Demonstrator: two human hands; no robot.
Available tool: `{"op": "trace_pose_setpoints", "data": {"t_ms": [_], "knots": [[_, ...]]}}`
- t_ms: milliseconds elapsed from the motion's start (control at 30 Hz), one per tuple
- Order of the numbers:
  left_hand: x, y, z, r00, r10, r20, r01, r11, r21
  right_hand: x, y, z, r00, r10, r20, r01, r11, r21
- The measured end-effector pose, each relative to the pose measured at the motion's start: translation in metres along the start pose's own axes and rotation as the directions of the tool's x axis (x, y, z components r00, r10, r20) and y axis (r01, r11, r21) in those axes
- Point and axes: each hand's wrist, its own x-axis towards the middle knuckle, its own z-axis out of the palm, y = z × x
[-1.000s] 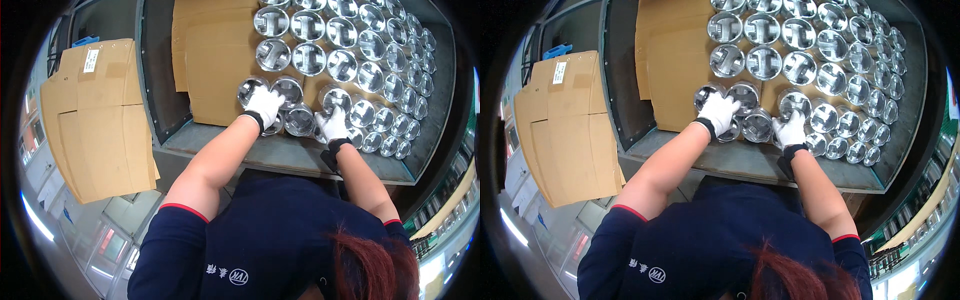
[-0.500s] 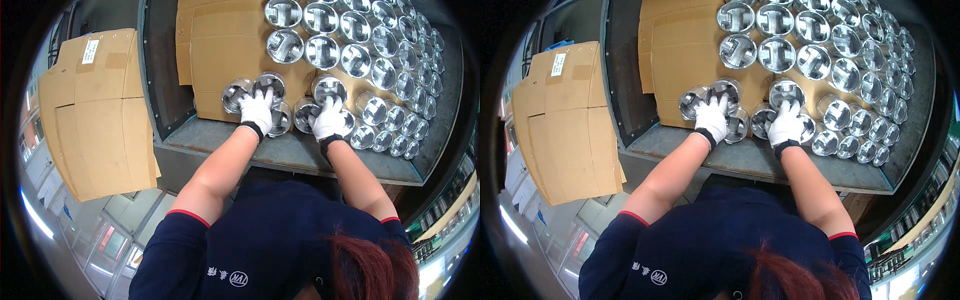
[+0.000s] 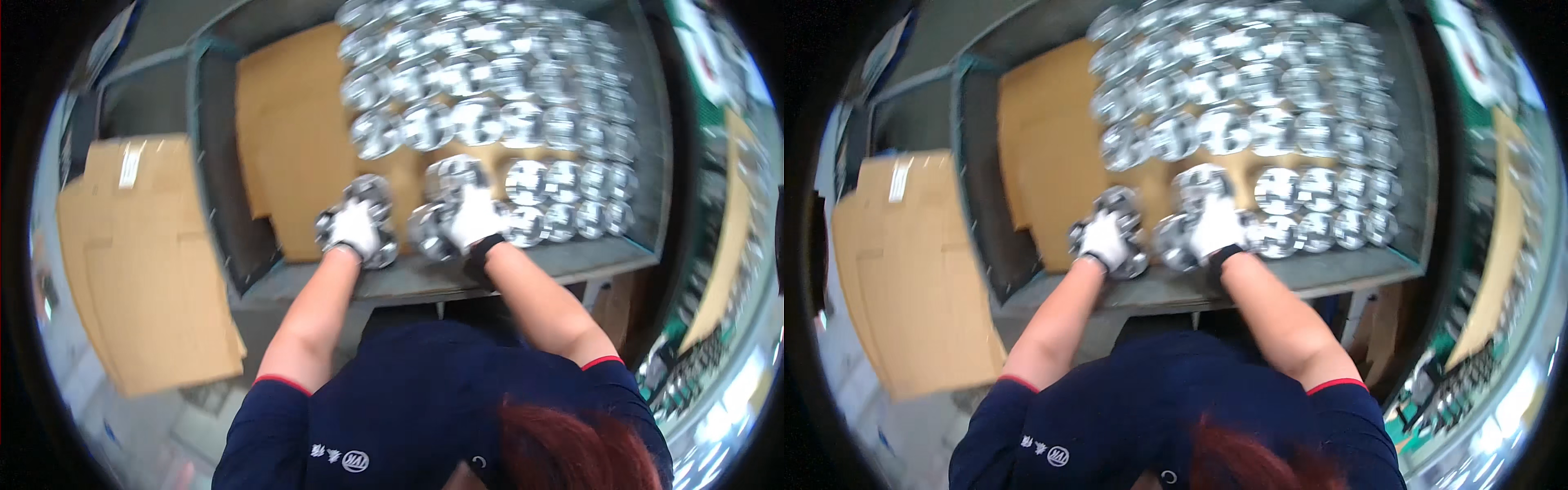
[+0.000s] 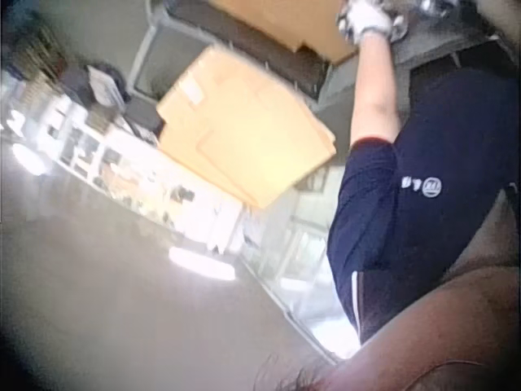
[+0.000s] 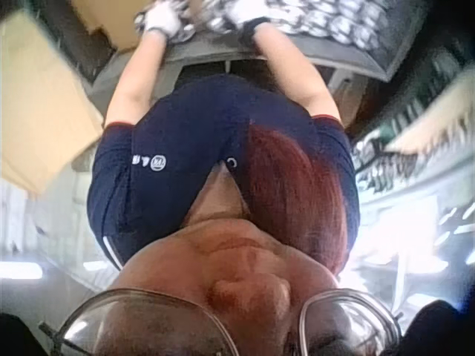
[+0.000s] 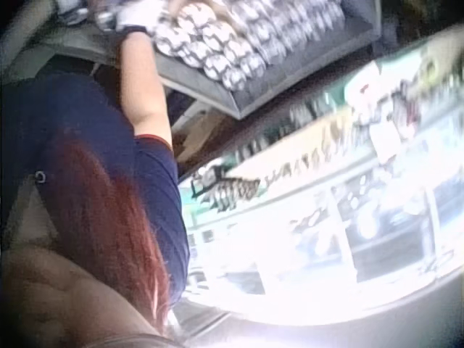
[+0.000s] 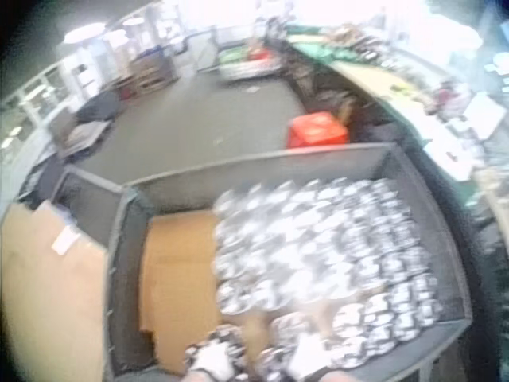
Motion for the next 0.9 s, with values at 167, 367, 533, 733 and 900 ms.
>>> {"op": "trace_pose_setpoints", "data": {"t_ms": [167, 367, 533, 733, 900], "knots": [[-0.004, -0.012, -0.011, 0.883, 0.469, -0.029, -0.467, 0.883, 0.052, -0.102, 0.012, -0.104, 0.961, -0.132, -0.244, 0.191, 0.952, 0.239], [-0.062, 0.052, -0.098, 0.996, -0.049, 0.076, 0.049, 0.999, 0.0, -0.254, 0.071, -0.303, 0.87, 0.005, -0.494, 0.177, 0.93, 0.322], [-0.101, 0.167, -0.171, 0.994, 0.097, -0.059, -0.092, 0.992, 0.081, -0.336, 0.183, -0.423, 0.708, 0.294, -0.642, -0.07, 0.934, 0.35], [-0.146, 0.346, -0.219, 0.819, 0.535, -0.208, -0.534, 0.843, 0.065, -0.308, 0.365, -0.534, 0.686, 0.281, -0.672, -0.29, 0.952, 0.102], [-0.182, 0.542, -0.262, 0.654, 0.747, -0.114, -0.752, 0.659, 0.004, -0.265, 0.436, -0.585, 0.685, 0.467, -0.559, -0.518, 0.852, 0.076]]}}
